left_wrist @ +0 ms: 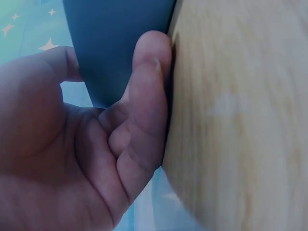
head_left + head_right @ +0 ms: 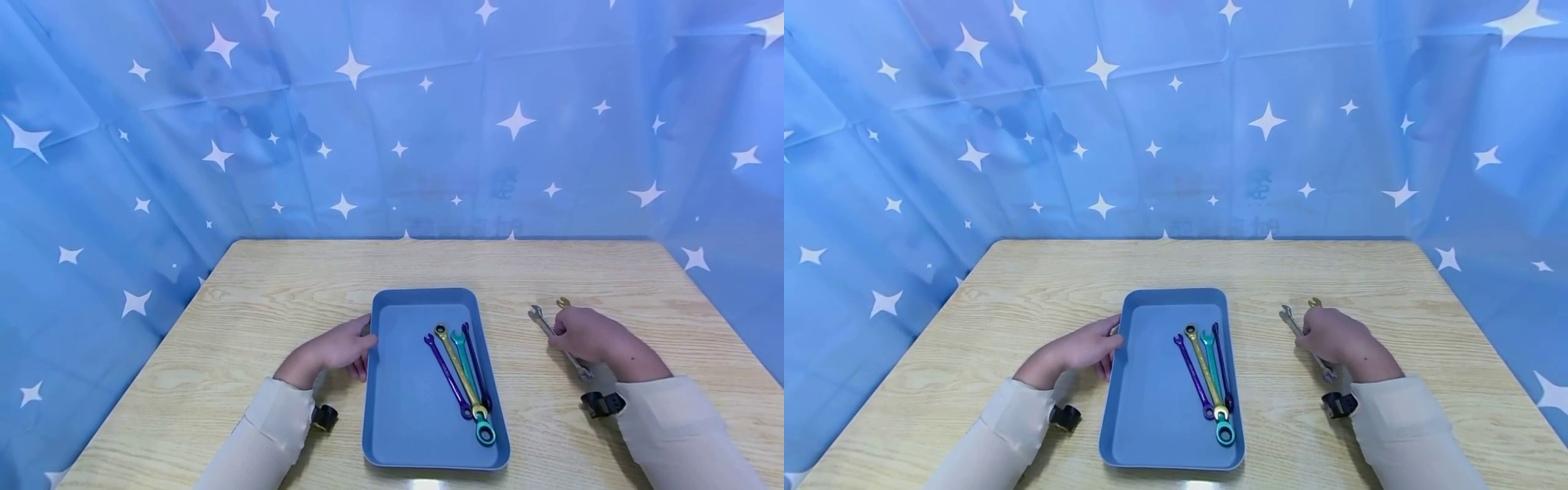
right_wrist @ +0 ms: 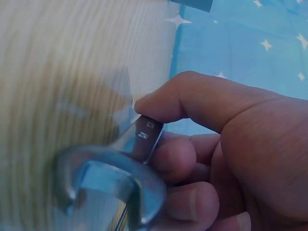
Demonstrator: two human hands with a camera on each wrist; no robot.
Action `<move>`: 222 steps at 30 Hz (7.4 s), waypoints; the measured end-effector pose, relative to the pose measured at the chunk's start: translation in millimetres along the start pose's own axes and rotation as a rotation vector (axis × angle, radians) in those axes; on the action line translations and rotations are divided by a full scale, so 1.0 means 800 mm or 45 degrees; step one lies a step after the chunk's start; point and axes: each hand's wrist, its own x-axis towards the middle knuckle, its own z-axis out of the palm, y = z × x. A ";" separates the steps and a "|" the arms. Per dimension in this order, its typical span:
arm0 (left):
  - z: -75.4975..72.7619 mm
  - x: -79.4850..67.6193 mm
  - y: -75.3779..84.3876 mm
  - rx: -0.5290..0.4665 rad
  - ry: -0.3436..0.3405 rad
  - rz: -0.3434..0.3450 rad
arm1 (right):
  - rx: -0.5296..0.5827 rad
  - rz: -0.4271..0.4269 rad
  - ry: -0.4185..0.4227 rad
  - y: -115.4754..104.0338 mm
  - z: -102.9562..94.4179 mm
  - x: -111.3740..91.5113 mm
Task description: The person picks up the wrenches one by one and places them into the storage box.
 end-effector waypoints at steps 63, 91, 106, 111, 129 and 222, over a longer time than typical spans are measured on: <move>0.003 -0.001 0.002 -0.002 0.004 -0.010 | 0.086 -0.233 0.338 -0.092 0.009 -0.016; 0.003 0.001 0.000 -0.001 0.014 -0.012 | 0.145 -0.275 0.333 -0.108 0.022 -0.018; 0.002 0.000 -0.001 -0.015 0.013 -0.001 | 0.153 -0.276 0.335 -0.111 0.021 -0.018; 0.001 0.000 -0.001 -0.011 0.010 0.007 | 0.153 -0.273 0.333 -0.113 0.022 -0.019; 0.001 0.000 -0.001 -0.002 0.008 0.029 | 0.184 -0.284 0.296 -0.123 0.027 -0.022; 0.004 0.003 -0.003 0.002 0.031 0.007 | 0.460 -0.383 -0.022 -0.166 0.081 -0.007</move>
